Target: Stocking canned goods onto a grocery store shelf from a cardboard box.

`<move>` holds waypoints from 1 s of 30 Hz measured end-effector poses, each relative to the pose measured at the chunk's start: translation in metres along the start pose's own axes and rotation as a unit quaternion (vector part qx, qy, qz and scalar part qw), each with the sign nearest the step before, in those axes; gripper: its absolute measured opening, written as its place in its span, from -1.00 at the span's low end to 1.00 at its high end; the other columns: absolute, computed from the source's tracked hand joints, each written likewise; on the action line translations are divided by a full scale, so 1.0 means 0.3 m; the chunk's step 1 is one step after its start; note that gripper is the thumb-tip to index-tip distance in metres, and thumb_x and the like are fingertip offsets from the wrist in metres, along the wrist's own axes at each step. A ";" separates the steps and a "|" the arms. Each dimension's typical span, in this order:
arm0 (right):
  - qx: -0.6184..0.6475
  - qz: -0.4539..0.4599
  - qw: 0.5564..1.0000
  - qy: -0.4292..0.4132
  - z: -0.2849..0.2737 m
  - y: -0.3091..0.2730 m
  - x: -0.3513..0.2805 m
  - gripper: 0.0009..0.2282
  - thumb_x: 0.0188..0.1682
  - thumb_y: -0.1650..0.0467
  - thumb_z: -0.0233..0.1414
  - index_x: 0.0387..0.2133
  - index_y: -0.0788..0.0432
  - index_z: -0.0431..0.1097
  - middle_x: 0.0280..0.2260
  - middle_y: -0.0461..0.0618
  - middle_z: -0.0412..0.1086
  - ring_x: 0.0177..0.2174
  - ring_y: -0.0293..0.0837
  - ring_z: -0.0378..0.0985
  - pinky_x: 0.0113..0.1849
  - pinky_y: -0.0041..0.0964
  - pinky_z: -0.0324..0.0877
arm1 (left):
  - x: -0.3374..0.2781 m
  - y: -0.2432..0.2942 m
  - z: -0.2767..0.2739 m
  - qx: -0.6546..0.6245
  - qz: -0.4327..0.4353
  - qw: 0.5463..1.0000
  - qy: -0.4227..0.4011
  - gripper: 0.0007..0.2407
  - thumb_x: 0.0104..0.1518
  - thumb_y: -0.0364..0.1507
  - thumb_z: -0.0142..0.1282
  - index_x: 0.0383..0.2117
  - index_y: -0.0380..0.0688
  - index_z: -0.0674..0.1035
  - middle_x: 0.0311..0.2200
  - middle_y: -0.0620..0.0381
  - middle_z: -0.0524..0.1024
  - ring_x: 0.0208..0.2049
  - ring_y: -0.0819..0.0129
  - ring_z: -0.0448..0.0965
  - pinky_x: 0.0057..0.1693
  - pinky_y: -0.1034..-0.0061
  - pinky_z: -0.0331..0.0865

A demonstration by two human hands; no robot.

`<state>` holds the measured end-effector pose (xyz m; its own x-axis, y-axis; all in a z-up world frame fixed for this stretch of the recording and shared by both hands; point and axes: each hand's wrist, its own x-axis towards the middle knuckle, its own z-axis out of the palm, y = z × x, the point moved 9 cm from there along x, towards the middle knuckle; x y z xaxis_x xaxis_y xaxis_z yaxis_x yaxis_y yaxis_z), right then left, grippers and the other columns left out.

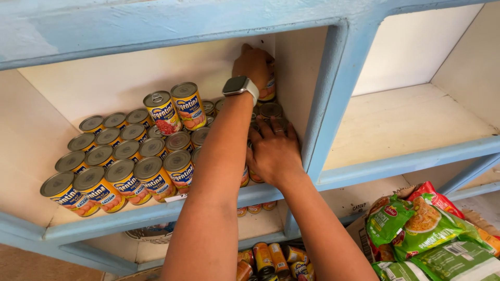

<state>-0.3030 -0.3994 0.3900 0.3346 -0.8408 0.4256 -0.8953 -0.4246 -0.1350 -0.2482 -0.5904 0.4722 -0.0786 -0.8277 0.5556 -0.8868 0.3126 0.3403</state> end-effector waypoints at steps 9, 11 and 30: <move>0.011 0.010 1.000 -0.001 -0.010 -0.003 -0.002 -0.47 0.05 0.06 -0.24 0.19 0.04 0.29 0.28 0.14 0.14 0.26 0.25 0.08 0.18 0.45 -0.08 | -0.034 0.053 -0.062 0.027 0.071 0.997 0.011 -0.86 0.05 -0.34 0.22 -0.34 -0.06 0.68 -0.23 -0.08 0.57 -0.11 -0.02 0.56 -0.05 0.14 0.48; 0.011 0.012 1.000 -0.005 -0.010 -0.004 -0.001 -0.47 0.05 0.06 -0.24 0.19 0.03 0.29 0.28 0.13 0.14 0.26 0.25 0.08 0.18 0.45 -0.08 | -0.032 0.048 -0.061 0.030 0.068 0.997 0.018 -0.86 0.06 -0.34 0.21 -0.34 -0.06 0.67 -0.22 -0.08 0.57 -0.13 -0.03 0.57 -0.06 0.14 0.49; -0.011 -0.003 1.000 0.013 0.013 0.008 0.003 -0.48 0.04 0.07 -0.18 0.22 0.00 0.29 0.30 0.10 0.14 0.26 0.21 0.12 0.18 0.42 -0.05 | -0.084 -0.096 -0.263 0.174 0.072 0.956 -0.226 -0.47 -0.17 -0.17 0.50 -0.01 -0.01 0.62 0.00 -0.03 0.59 0.06 -0.02 0.55 0.16 0.15 0.40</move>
<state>-0.3037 -0.4025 0.3864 0.3317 -0.8294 0.4494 -0.9002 -0.4208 -0.1123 -0.1847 -0.5418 0.5083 -0.3297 -0.9292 0.1668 -0.9437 0.3292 -0.0318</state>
